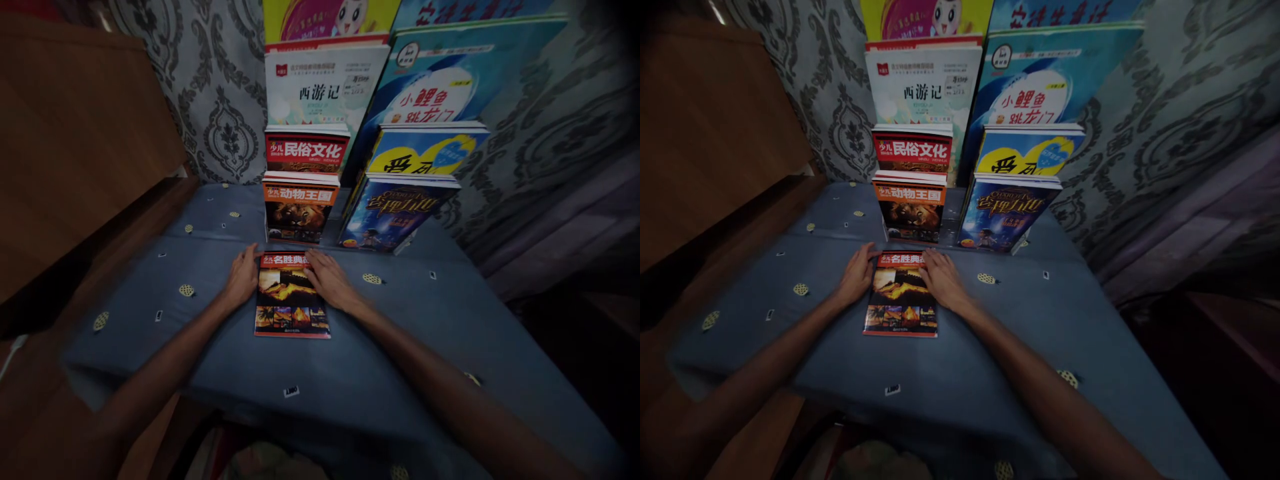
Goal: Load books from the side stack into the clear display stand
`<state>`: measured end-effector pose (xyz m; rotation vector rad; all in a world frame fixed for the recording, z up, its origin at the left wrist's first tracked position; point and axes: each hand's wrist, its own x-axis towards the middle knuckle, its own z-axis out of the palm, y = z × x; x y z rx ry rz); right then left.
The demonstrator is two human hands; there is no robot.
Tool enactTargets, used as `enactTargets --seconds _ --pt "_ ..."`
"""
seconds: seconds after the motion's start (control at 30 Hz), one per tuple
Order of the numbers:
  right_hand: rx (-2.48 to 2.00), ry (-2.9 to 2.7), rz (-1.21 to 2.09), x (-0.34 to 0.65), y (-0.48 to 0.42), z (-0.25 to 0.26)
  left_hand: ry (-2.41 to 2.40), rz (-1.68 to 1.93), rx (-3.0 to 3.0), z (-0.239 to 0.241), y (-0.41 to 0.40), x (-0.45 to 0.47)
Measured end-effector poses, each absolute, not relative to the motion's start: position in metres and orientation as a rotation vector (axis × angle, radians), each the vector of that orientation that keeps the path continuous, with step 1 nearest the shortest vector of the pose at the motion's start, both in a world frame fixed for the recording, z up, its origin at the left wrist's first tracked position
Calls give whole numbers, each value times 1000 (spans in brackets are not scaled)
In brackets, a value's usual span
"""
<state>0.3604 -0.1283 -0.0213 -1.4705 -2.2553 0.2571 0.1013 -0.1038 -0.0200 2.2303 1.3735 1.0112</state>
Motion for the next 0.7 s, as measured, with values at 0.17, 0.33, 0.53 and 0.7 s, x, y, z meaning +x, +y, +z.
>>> enactTargets --seconds 0.17,0.33,0.53,0.7 --pt "-1399 -2214 310 377 -127 -27 1378 1026 2210 -19 -105 102" --pt "-1361 -2200 335 380 -122 -29 1392 1013 2228 -18 -106 103" --pt "-1357 -2179 395 387 -117 -34 1405 1023 2227 -18 -107 103" --pt "-1320 -2154 422 388 -115 -35 1419 985 2249 -18 -106 103"
